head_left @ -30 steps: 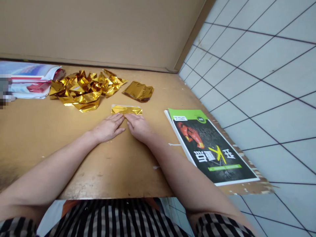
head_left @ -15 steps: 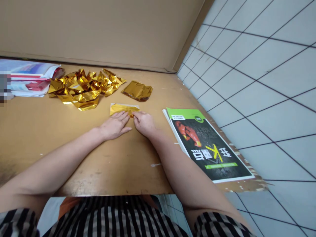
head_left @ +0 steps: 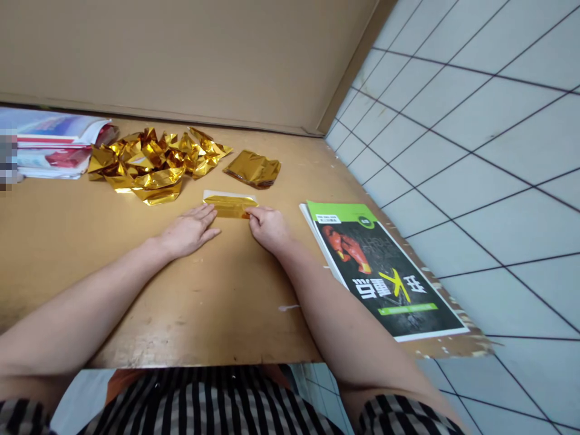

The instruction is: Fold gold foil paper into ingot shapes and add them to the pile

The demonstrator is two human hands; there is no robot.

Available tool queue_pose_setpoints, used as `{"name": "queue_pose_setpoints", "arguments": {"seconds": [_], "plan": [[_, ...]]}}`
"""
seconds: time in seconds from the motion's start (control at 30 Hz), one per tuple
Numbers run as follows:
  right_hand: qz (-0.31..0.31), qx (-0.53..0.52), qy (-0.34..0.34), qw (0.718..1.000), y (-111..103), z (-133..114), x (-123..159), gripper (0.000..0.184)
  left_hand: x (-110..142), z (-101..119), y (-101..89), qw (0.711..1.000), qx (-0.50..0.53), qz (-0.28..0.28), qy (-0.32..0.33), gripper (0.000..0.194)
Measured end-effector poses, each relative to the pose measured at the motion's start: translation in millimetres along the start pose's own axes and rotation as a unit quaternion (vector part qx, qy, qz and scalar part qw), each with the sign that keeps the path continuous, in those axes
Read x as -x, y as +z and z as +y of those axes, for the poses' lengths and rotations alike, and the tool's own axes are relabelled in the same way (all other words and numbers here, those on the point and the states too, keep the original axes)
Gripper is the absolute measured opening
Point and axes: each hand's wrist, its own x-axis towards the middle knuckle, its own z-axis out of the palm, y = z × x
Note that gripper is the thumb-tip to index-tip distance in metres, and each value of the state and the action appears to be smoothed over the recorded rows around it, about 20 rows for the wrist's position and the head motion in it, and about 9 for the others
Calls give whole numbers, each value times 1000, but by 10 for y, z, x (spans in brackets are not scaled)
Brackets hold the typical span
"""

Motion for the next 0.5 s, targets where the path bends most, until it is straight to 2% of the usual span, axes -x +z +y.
{"name": "queue_pose_setpoints", "arguments": {"seconds": [0.13, 0.23, 0.37, 0.5], "plan": [[0, -3, -14, 1000, 26, -63, -9, 38, -21, 48, -14, 1000, -22, 2, -17, 56], [5, -45, -69, 997, 91, -214, -8, 44, -40, 84, -19, 999, -35, 9, -16, 54], [-50, -71, -145, 986, 207, -426, 0, 59, -37, 50, 3, 999, -33, 27, -2, 51], [-89, -64, -149, 983, 228, -413, 17, 67, -29, 43, 0, 999, -38, 25, -6, 51]]}}
